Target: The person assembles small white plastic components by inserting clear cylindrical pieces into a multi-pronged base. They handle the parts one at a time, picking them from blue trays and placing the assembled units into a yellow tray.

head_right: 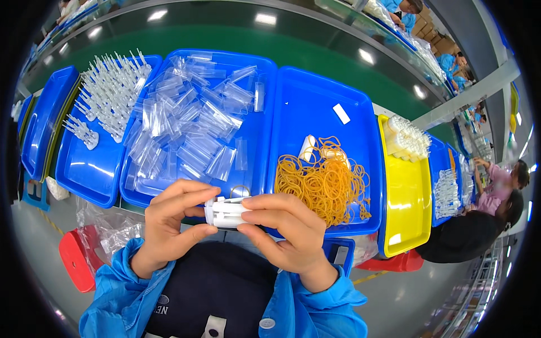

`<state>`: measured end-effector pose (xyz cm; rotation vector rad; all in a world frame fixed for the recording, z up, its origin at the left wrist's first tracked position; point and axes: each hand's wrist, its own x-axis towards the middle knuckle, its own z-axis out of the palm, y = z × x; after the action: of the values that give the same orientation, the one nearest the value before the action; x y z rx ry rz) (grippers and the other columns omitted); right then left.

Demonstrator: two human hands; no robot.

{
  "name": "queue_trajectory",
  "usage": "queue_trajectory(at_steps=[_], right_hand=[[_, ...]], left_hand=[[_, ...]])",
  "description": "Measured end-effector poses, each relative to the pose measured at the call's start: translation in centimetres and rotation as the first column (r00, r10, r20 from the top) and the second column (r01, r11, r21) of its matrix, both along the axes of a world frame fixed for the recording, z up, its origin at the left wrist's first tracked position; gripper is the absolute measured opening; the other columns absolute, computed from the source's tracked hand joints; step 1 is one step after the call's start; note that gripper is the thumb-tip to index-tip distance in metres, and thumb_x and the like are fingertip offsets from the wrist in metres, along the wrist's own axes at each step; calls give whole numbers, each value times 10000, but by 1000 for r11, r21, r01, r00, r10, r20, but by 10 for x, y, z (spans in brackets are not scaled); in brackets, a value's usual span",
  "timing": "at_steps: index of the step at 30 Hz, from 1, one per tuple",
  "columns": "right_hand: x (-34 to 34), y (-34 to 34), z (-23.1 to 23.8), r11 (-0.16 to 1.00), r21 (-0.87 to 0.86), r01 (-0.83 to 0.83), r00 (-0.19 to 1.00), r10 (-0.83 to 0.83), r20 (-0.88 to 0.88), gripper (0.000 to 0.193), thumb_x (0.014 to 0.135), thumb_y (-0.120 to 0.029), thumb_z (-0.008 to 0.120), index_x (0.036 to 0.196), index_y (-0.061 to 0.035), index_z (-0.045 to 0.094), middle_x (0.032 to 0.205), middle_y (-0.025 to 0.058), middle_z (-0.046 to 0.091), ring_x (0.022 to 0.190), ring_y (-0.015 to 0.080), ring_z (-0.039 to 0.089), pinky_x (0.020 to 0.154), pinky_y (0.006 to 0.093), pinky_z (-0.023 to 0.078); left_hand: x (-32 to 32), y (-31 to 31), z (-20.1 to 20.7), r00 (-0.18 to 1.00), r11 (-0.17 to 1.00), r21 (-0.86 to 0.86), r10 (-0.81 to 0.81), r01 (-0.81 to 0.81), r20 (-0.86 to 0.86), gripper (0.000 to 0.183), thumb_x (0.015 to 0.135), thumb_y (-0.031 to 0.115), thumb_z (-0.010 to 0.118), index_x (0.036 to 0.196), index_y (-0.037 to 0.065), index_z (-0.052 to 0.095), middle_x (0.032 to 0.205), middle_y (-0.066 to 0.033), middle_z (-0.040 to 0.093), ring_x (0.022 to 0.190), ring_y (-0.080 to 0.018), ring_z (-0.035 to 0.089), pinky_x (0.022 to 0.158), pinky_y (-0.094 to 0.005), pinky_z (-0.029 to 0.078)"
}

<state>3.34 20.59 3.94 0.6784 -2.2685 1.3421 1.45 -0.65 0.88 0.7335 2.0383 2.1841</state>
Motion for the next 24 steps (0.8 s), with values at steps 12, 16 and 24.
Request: queue_trajectory(at_steps=[12, 16, 24], right_hand=[[-131, 170, -42, 670, 566, 480, 851, -512, -116, 181, 792, -59, 676, 968, -34, 709, 1015, 159, 667, 852, 295, 658, 736, 385, 514], [-131, 154, -33, 565, 673, 477, 753, -657, 19, 112, 729, -19, 710, 832, -15, 666, 790, 128, 671, 726, 274, 653, 705, 366, 524], [-88, 110, 2, 906, -49, 421, 844, -372, 387, 211, 762, 84, 684, 888, -36, 563, 876, 37, 599, 781, 90, 557, 701, 239, 476]], left_hand=[[-3, -2, 0, 1000, 996, 88, 13, -12, -15, 436, 781, -90, 693, 1204, -33, 606, 1241, -186, 530, 1131, -265, 601, 857, -333, 594], [-1, -5, -3, 1000, 993, 115, -11, 10, 7, 414, 777, -84, 661, 1184, -67, 587, 1232, -217, 513, 1161, -315, 576, 906, -383, 567], [1, -3, 0, 998, 992, 109, 62, -62, 3, 406, 769, -100, 650, 1169, -70, 588, 1214, -212, 514, 1163, -325, 574, 941, -396, 549]])
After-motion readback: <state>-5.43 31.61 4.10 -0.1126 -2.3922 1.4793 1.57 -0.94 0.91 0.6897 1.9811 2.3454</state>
